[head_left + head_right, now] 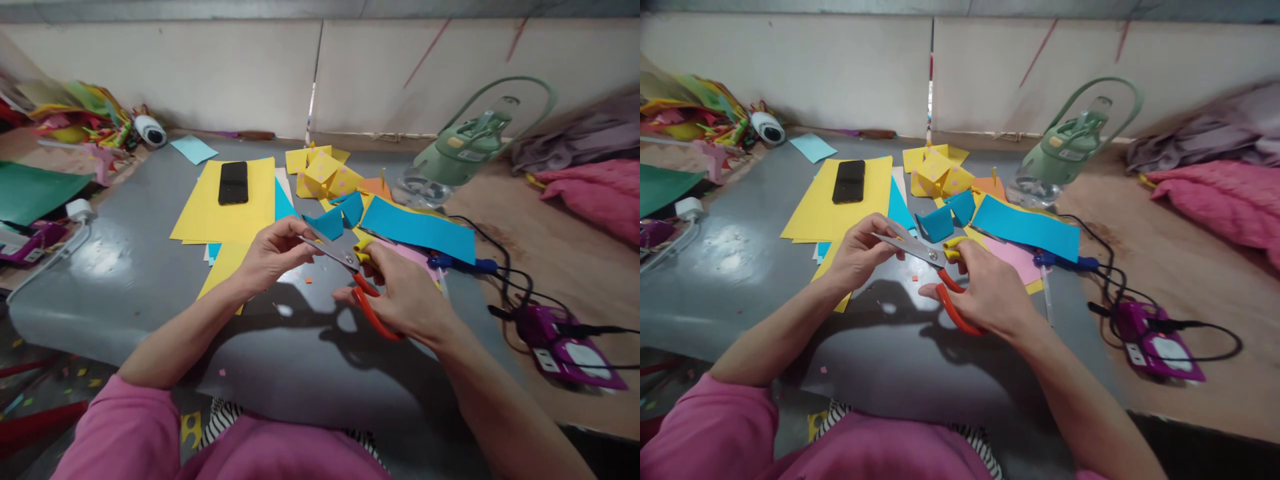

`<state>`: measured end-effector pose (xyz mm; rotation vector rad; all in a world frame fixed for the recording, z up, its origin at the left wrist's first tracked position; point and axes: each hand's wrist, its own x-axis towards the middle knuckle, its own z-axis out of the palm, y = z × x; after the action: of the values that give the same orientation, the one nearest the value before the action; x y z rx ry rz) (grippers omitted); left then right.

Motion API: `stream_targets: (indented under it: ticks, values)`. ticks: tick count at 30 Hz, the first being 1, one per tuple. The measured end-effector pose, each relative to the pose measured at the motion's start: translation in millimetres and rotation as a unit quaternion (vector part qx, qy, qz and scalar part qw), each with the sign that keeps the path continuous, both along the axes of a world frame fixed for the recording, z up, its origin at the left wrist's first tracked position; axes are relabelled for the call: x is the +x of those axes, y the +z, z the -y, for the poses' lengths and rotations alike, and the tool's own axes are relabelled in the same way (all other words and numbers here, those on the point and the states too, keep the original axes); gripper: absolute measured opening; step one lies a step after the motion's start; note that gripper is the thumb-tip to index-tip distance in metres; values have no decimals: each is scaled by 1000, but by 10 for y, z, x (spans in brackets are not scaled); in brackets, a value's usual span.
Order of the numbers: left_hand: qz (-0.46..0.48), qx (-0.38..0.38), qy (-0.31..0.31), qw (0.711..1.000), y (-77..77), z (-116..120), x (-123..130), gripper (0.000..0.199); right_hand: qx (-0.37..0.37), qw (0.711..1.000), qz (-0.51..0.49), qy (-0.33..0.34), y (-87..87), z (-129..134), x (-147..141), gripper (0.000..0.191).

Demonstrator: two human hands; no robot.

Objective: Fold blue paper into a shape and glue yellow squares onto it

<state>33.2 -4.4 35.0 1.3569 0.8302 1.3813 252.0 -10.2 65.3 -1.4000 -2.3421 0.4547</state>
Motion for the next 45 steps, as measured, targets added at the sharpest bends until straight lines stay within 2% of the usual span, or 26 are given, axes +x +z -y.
stream_targets:
  ticks: [10,16,23,30,39,45]
  values:
    - [-5,4,0,1000,-5,1,4,39,-5,1000,-1,-7,0,6,-7,44]
    - [5,-2,7,1000,-20,14,-9,27,2,1000,3,-3,-9,9,3,45]
    - [5,2,-5,1000,2,20,10,29,9,1000,1,-16,-16,-3,-4,45]
    - [-38,-5,6,999,-13,14,0,32,14,1000,-11,-7,-11,-10,-7,46]
    - [17,16,-19,1000,-36,4,-9,30,-2,1000,-5,-4,15,-1,-15,46]
    - [2,7,-11,1000,-34,6,-10,32,4,1000,-6,2,19,-5,-16,44]
